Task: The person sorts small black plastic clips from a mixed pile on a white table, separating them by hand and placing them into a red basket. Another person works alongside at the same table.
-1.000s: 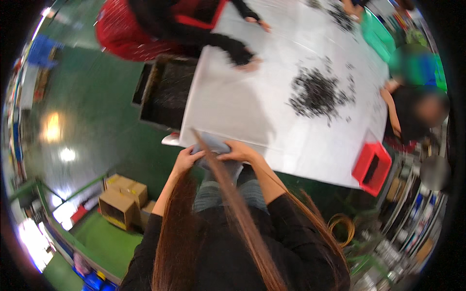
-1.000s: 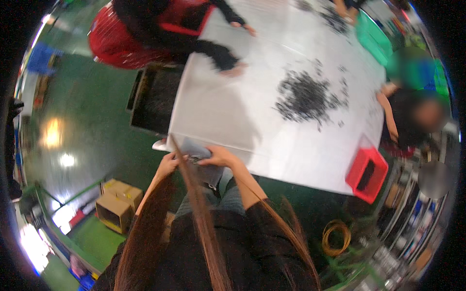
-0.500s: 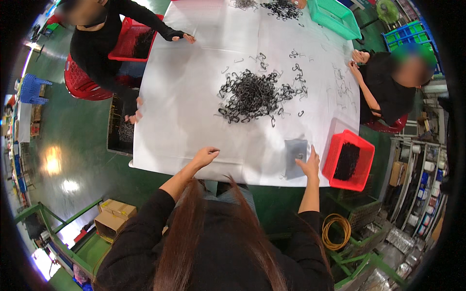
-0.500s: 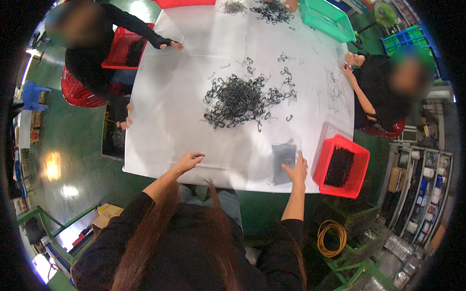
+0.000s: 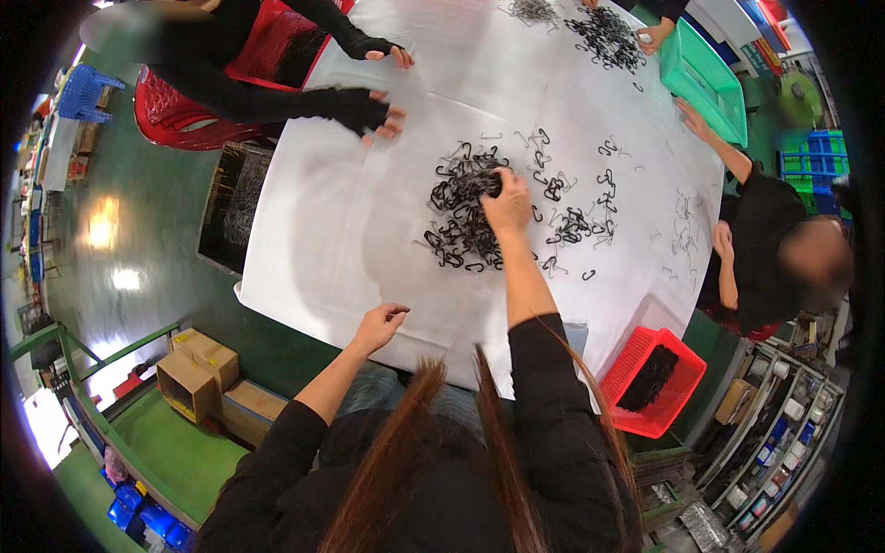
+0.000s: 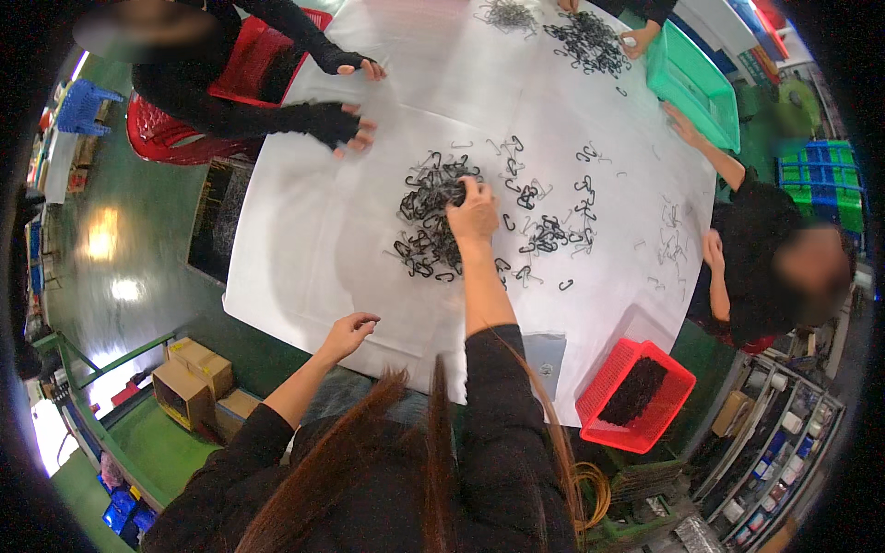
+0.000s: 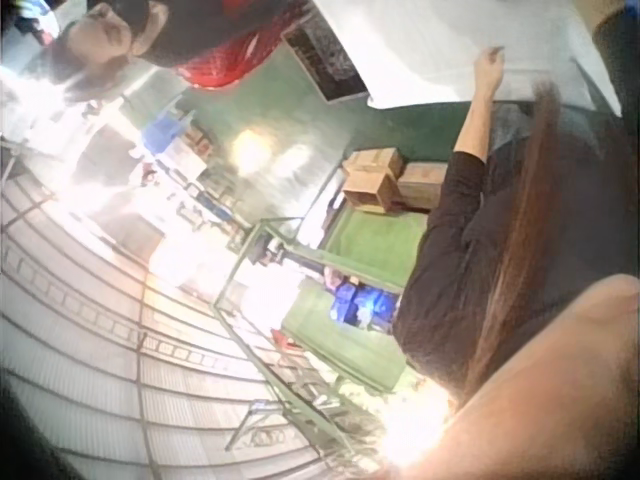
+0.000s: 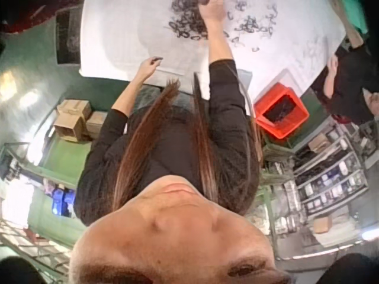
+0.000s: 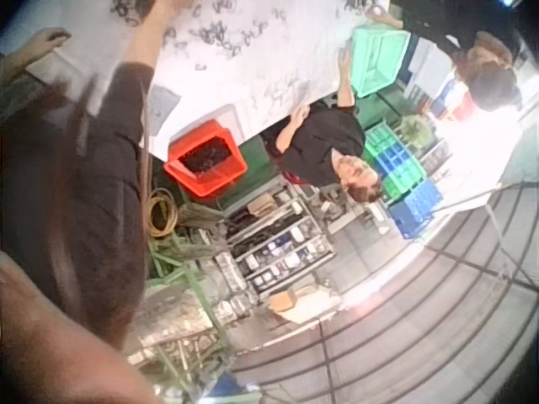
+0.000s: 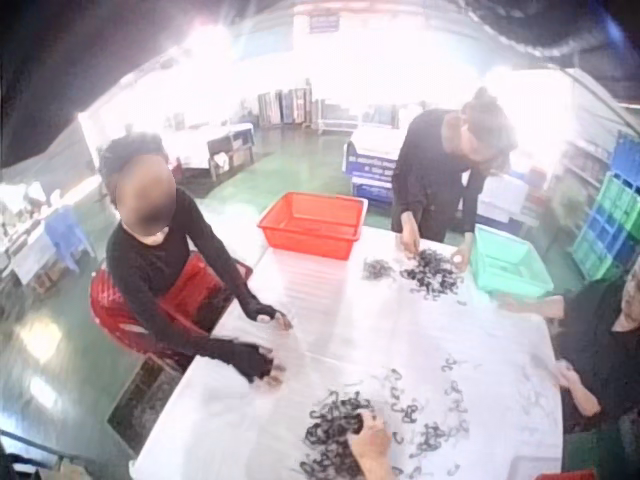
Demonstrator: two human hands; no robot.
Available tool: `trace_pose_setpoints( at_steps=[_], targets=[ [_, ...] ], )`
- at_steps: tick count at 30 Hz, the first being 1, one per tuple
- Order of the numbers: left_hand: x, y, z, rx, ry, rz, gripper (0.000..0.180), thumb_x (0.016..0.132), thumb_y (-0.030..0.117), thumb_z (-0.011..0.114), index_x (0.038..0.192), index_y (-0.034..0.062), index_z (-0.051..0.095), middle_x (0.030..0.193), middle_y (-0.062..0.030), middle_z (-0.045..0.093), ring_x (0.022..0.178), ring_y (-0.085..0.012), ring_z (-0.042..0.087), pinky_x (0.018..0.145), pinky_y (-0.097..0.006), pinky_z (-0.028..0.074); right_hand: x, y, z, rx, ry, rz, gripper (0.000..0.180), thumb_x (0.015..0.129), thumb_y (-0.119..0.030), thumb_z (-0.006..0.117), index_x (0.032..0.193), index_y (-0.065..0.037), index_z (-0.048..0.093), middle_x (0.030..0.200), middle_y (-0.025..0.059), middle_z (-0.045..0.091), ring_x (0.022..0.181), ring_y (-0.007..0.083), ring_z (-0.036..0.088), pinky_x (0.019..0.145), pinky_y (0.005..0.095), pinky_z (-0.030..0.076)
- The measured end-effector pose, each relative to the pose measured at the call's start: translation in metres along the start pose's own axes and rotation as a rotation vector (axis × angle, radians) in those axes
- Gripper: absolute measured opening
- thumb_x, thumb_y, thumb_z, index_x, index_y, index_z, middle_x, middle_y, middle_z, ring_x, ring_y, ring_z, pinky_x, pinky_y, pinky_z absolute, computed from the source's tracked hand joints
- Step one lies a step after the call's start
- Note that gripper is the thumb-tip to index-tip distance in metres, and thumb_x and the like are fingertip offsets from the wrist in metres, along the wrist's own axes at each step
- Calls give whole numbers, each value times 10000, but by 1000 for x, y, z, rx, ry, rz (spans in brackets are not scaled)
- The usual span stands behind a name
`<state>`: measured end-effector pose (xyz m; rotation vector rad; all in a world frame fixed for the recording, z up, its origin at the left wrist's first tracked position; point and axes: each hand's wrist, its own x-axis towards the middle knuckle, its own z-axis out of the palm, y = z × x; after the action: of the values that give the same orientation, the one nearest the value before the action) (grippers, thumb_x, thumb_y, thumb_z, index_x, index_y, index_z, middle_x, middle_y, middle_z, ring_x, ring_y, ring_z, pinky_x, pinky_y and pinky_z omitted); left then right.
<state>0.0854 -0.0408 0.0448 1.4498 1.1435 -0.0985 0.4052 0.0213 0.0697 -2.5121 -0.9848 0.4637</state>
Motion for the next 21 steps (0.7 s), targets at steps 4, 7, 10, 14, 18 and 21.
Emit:
trace_pose_setpoints(
  at_steps=[4, 7, 10, 14, 18, 21],
  targets=[
    [28, 0, -8, 61, -49, 45, 277, 880, 228, 553, 1089, 70, 645, 960, -97, 677, 864, -190, 629, 790, -320, 486, 15, 0, -27, 309, 326, -255, 471, 641, -95, 749, 1072, -180, 580, 1041, 92, 572, 947, 311, 578, 781, 395, 488],
    [52, 12, -13, 54, -45, 78, 264, 874, 205, 560, 1085, 68, 640, 967, -110, 673, 869, -214, 630, 789, -335, 489, 30, -3, -31, 215, 160, -102, 470, 653, -67, 723, 1090, -165, 582, 1039, 98, 574, 942, 312, 582, 801, 389, 478],
    [77, 33, -21, 119, -21, 180, 251, 875, 187, 558, 1080, 70, 644, 974, -107, 674, 869, -217, 630, 785, -341, 491, 46, 3, -32, 370, 353, -157, 445, 673, -76, 701, 1099, -106, 577, 1010, 122, 576, 925, 318, 579, 815, 376, 470],
    [109, 65, -25, 127, -14, 210, 233, 864, 160, 562, 1064, 78, 649, 961, -110, 667, 860, -221, 624, 781, -337, 487, 57, 20, -48, 358, 242, -94, 400, 682, -90, 686, 1073, -77, 600, 1016, 136, 614, 933, 280, 599, 831, 346, 463],
    [126, 78, -24, 220, 15, 305, 216, 850, 137, 569, 1039, 74, 653, 950, -111, 652, 851, -227, 614, 766, -332, 485, 61, 38, -88, 416, 219, -5, 388, 705, -127, 681, 1073, -34, 601, 950, 122, 657, 881, 228, 618, 796, 322, 469],
    [145, 95, -15, 196, 61, 352, 207, 845, 125, 569, 1024, 65, 654, 954, -111, 644, 843, -230, 607, 755, -327, 482, 73, 48, -116, 600, 295, -62, 382, 714, -133, 688, 1059, 3, 596, 934, 96, 660, 842, 185, 598, 798, 294, 453]
  ],
)
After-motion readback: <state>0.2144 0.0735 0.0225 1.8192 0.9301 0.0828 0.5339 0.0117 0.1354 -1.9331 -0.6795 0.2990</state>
